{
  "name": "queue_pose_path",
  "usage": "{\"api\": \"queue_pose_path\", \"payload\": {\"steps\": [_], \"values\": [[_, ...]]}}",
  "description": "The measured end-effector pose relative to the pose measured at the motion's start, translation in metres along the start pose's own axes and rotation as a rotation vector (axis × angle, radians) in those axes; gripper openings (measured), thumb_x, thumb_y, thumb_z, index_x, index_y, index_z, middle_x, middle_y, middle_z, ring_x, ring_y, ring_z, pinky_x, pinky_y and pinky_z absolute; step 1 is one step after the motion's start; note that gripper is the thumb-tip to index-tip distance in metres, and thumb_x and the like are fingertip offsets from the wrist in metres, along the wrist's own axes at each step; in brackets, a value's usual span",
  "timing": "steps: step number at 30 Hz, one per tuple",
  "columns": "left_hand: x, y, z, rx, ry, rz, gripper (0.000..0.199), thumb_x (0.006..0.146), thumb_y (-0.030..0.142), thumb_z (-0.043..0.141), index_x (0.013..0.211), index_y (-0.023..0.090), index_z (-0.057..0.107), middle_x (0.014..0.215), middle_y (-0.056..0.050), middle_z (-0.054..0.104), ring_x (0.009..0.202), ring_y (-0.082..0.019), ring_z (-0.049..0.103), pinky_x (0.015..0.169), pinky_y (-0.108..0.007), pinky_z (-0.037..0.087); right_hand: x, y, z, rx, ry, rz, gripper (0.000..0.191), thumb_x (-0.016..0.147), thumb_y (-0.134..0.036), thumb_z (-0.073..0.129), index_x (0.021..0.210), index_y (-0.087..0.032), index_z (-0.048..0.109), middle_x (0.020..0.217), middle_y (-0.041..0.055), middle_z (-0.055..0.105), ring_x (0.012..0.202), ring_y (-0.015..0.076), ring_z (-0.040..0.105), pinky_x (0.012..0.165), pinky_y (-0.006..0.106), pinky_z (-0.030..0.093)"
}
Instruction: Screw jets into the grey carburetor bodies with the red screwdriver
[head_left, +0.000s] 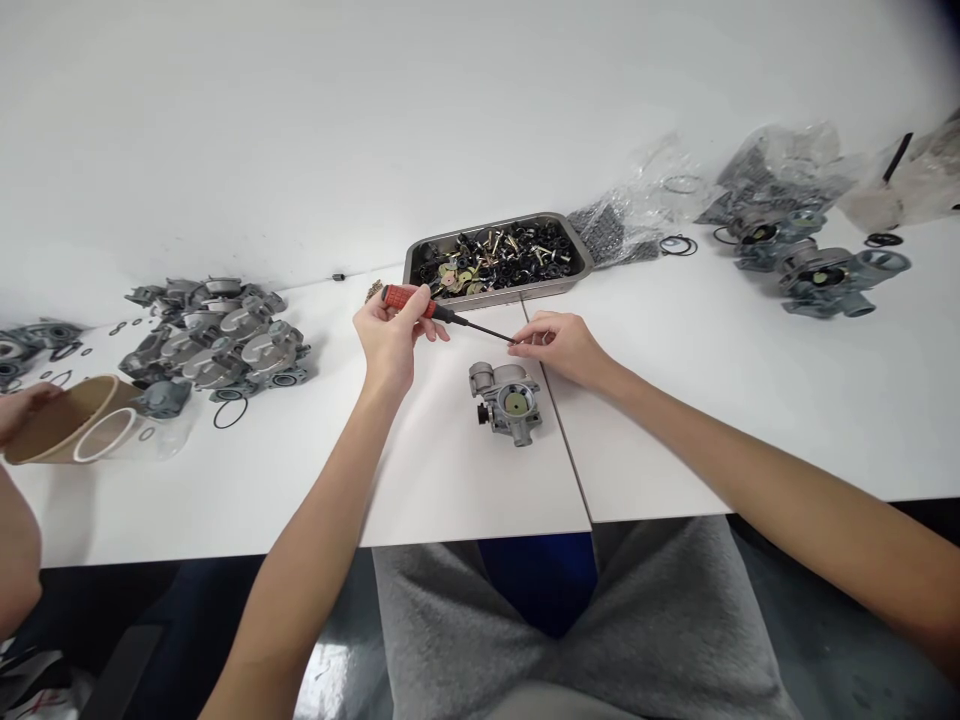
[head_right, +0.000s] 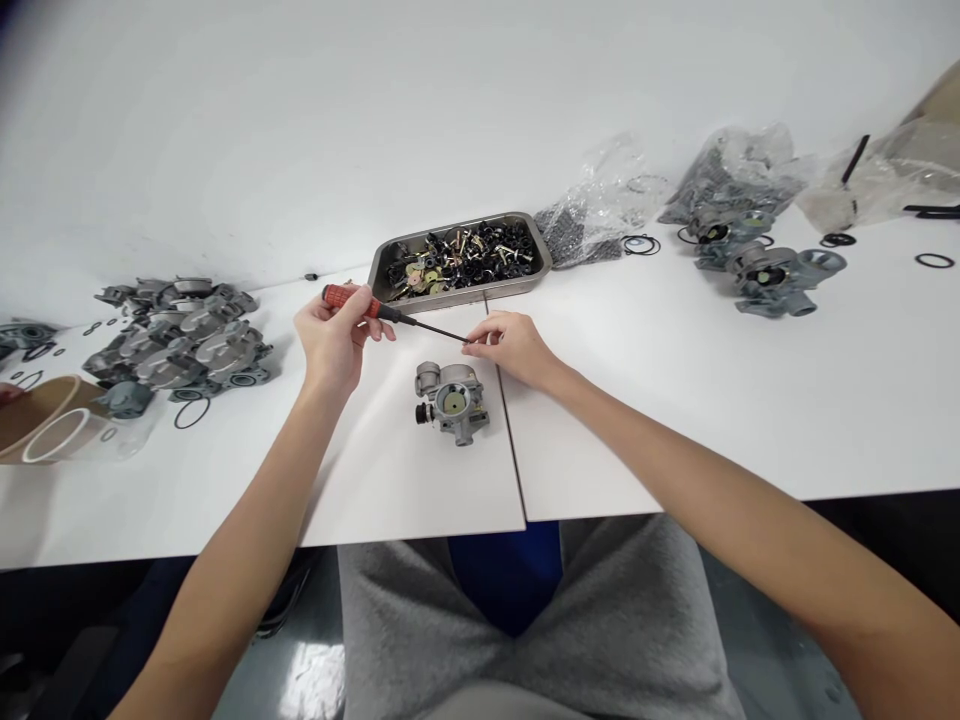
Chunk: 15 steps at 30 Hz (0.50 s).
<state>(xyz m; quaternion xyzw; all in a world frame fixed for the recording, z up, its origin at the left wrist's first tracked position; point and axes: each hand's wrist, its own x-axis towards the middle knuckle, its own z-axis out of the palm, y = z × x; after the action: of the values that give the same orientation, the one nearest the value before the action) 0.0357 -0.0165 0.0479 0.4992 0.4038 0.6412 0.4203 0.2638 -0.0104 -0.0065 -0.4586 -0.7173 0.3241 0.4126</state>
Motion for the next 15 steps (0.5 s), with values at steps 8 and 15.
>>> {"api": "queue_pose_path", "payload": {"steps": [8,15], "values": [[0.0005,-0.0005,0.0001,0.002,0.002,-0.006,0.030,0.072,0.038,0.076,0.078,0.015,0.057,0.058,0.004,0.055,0.041,-0.006,0.049,0.047,-0.026,0.055,-0.0005,-0.0048,-0.0023,0.002,-0.006,0.042,0.022,0.072,-0.038,0.076,0.076,-0.017,0.077,0.078,0.0046,0.068,0.069,0.0145,0.053,0.064,0.031,0.039],[0.0000,0.0006,0.0002,0.001,-0.005,-0.008,0.028,0.072,0.036,0.076,0.078,0.015,0.058,0.061,0.003,0.057,0.041,-0.005,0.049,0.047,-0.026,0.054,-0.0005,-0.0051,-0.0025,-0.004,-0.005,0.043,0.021,0.074,-0.037,0.074,0.076,-0.016,0.077,0.079,0.0051,0.068,0.070,0.0148,0.054,0.065,0.031,0.039]]}}
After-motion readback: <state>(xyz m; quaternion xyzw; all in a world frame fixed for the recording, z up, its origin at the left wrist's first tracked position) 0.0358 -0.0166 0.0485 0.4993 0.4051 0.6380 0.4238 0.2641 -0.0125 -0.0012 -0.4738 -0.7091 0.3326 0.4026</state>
